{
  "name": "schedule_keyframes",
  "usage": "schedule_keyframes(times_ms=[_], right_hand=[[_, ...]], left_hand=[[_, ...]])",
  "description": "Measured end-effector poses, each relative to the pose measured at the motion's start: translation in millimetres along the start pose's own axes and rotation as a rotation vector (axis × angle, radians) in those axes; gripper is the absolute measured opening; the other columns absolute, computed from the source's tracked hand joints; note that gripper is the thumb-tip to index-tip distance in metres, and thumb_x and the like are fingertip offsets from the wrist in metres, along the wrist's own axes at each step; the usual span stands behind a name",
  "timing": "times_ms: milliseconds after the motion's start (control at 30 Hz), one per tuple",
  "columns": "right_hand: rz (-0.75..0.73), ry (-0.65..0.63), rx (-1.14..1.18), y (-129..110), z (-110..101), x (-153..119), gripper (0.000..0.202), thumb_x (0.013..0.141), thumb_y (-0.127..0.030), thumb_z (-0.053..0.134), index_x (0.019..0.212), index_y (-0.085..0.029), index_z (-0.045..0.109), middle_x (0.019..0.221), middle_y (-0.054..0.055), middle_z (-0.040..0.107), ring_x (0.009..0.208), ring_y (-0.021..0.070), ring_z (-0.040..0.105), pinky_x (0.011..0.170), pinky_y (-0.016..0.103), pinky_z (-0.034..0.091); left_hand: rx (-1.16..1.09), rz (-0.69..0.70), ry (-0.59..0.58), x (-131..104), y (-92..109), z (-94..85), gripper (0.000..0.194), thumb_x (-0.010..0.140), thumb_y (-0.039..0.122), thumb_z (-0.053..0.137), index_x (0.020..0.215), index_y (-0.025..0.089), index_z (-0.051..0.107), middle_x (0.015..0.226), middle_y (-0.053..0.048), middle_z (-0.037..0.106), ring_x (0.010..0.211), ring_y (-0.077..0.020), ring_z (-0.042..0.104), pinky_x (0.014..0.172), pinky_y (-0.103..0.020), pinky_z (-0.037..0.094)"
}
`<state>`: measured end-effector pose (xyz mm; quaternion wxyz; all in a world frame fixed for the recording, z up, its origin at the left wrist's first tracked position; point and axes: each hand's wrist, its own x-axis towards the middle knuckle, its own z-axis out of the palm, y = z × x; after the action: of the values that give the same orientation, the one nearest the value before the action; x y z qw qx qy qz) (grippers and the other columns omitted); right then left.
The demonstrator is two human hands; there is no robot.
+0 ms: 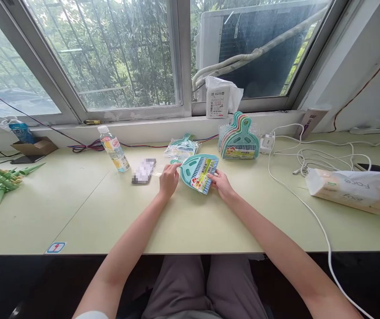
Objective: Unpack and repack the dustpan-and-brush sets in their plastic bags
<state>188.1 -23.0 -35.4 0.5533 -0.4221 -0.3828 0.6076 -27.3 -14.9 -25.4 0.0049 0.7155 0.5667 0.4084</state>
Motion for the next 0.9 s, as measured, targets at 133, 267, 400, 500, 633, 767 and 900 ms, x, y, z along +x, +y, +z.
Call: schedule_keyframes(times_ms=[133, 267, 400, 500, 633, 767, 900], right_hand=[[-0.033, 0.155, 0.057, -3.6, -0.2, -2.1, 0.015, 0.082, -0.010, 0.059, 0.094, -0.019, 0.061, 0.085, 0.003, 0.074, 0.071, 0.0149, 0.070, 0.067, 0.027, 0.061], [-0.011, 0.211, 0.108, -0.7, -6.1, 2.6, 0.015, 0.082, -0.009, 0.059, 0.094, -0.018, 0.060, 0.091, 0.004, 0.074, 0.075, 0.0145, 0.071, 0.068, 0.026, 0.061], [0.006, 0.136, 0.083, 5.0, -8.2, 8.2, 0.018, 0.082, -0.011, 0.060, 0.097, -0.018, 0.060, 0.095, 0.005, 0.074, 0.076, 0.0156, 0.071, 0.068, 0.027, 0.061], [0.005, 0.059, 0.020, 9.5, -6.8, 10.5, 0.020, 0.081, -0.012, 0.063, 0.099, -0.018, 0.060, 0.094, 0.005, 0.075, 0.075, 0.0166, 0.072, 0.065, 0.028, 0.061], [0.023, -0.055, -0.010, 14.2, -1.5, 7.8, 0.025, 0.077, -0.016, 0.068, 0.102, -0.018, 0.063, 0.095, 0.005, 0.075, 0.077, 0.0179, 0.072, 0.067, 0.030, 0.061], [0.026, -0.060, 0.067, 12.8, 4.8, 1.1, 0.023, 0.073, -0.020, 0.073, 0.094, -0.017, 0.067, 0.096, 0.006, 0.075, 0.076, 0.0184, 0.072, 0.066, 0.030, 0.060], [-0.031, 0.001, 0.210, 5.9, 4.5, -0.7, 0.022, 0.070, -0.022, 0.076, 0.089, -0.018, 0.068, 0.094, 0.005, 0.075, 0.078, 0.0166, 0.071, 0.070, 0.028, 0.059]], left_hand=[[0.035, 0.020, 0.010, -0.7, -0.1, 1.6, 0.042, 0.087, 0.006, 0.042, 0.119, 0.024, 0.062, 0.109, -0.006, 0.068, 0.113, -0.0221, 0.056, 0.084, -0.032, 0.051], [0.100, 0.038, -0.024, 0.0, -2.6, 1.4, 0.046, 0.085, 0.001, 0.043, 0.119, 0.025, 0.062, 0.120, -0.004, 0.065, 0.119, -0.0221, 0.052, 0.085, -0.034, 0.053], [0.106, 0.052, -0.085, 0.3, -7.3, 6.0, 0.053, 0.081, -0.003, 0.043, 0.124, 0.025, 0.059, 0.130, -0.008, 0.059, 0.123, -0.0264, 0.050, 0.084, -0.039, 0.055], [0.021, 0.054, -0.064, 1.3, -11.7, 11.0, 0.057, 0.082, -0.003, 0.040, 0.131, 0.023, 0.053, 0.123, -0.011, 0.061, 0.117, -0.0263, 0.055, 0.088, -0.042, 0.053], [-0.150, 0.130, -0.006, 0.7, -10.1, 13.7, 0.049, 0.087, 0.003, 0.037, 0.129, 0.024, 0.052, 0.115, -0.009, 0.064, 0.111, -0.0217, 0.059, 0.093, -0.040, 0.051], [-0.280, 0.263, -0.051, -3.2, -0.5, 11.9, 0.033, 0.093, 0.017, 0.042, 0.122, 0.026, 0.056, 0.118, -0.007, 0.064, 0.117, -0.0206, 0.056, 0.099, -0.040, 0.047], [-0.408, 0.072, 0.189, -2.4, 7.2, 5.9, 0.051, 0.082, 0.038, 0.067, 0.128, 0.026, 0.050, 0.138, -0.011, 0.051, 0.137, -0.0271, 0.039, 0.112, -0.046, 0.034]])
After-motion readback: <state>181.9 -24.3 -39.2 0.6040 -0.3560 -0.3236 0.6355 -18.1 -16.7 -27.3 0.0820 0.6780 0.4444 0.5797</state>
